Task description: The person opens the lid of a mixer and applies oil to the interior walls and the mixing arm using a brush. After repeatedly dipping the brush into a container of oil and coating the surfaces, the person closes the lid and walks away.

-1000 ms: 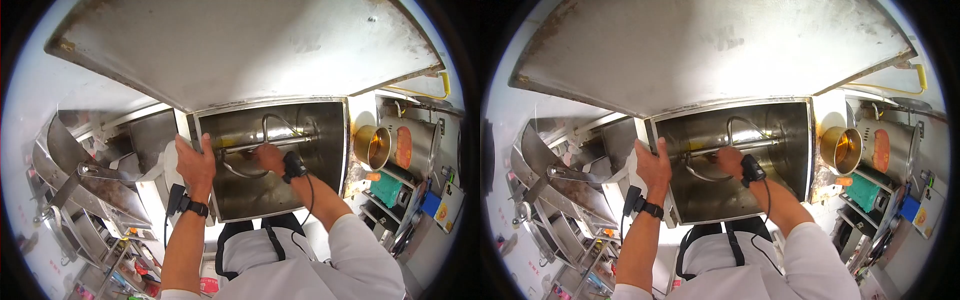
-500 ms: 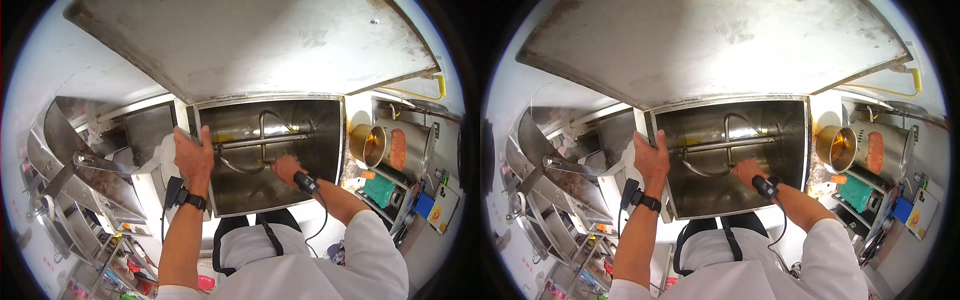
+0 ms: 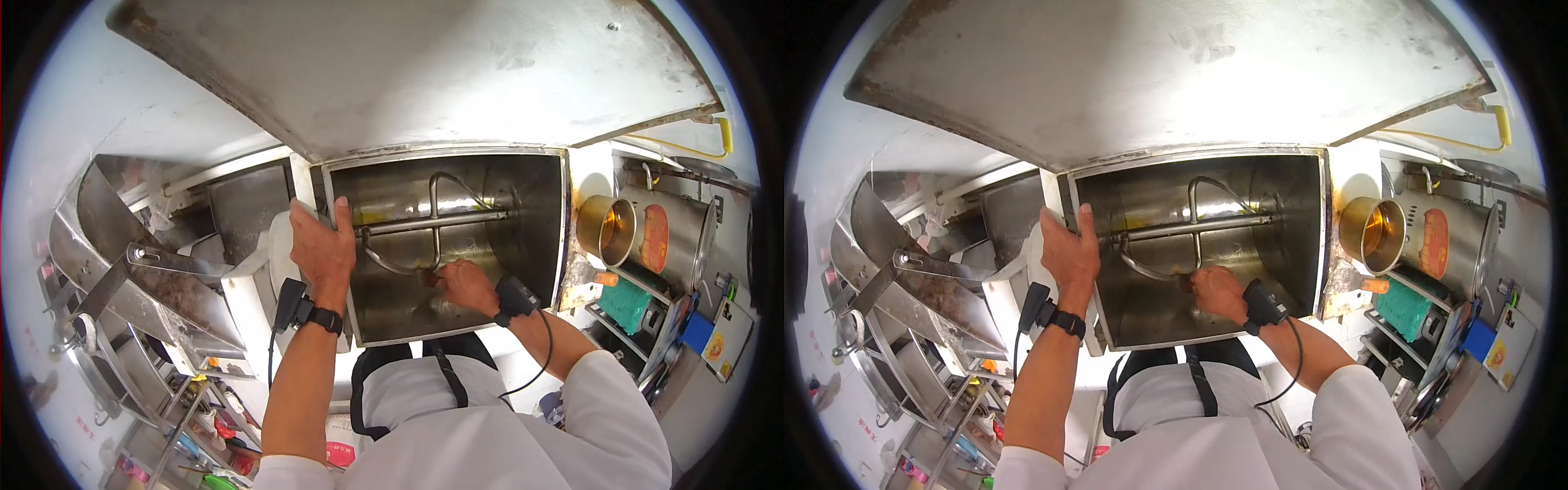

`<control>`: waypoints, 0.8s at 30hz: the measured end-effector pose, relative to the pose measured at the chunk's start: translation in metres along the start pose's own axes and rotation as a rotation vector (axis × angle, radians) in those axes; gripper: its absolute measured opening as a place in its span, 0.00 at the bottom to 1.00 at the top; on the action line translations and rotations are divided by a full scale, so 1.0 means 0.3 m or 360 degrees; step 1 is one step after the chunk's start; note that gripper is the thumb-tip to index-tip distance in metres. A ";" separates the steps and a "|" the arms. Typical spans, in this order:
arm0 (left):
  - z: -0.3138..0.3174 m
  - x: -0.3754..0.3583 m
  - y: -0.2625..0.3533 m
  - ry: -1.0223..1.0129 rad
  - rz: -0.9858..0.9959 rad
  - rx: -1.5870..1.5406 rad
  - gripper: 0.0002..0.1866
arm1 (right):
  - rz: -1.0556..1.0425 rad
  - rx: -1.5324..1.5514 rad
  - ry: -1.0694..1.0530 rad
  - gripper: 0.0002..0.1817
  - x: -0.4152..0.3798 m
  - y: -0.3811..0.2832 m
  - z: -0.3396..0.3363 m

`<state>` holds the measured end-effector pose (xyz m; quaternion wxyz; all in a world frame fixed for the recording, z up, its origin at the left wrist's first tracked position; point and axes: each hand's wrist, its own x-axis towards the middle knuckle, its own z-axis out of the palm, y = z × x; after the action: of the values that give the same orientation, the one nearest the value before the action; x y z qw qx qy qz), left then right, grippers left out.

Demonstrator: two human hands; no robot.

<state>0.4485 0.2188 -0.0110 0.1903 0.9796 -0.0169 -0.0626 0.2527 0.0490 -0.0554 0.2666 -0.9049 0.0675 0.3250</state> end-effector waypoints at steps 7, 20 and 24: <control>0.011 0.006 -0.007 0.0002 -0.0011 0.0026 0.42 | -0.0111 0.0780 0.0037 0.12 0.139 -0.175 -0.173; 0.014 0.007 -0.005 0.0015 -0.0015 -0.0002 0.41 | -0.0168 0.0324 0.0249 0.14 0.528 0.008 -0.003; 0.018 0.013 -0.010 -0.0012 -0.0029 -0.0033 0.40 | -0.0203 0.0395 0.0307 0.14 0.489 0.014 0.001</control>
<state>0.4517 0.2193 -0.0175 0.1999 0.9774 -0.0081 -0.0681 0.3658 0.0530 -0.1491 0.3885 -0.8945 0.0748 0.2082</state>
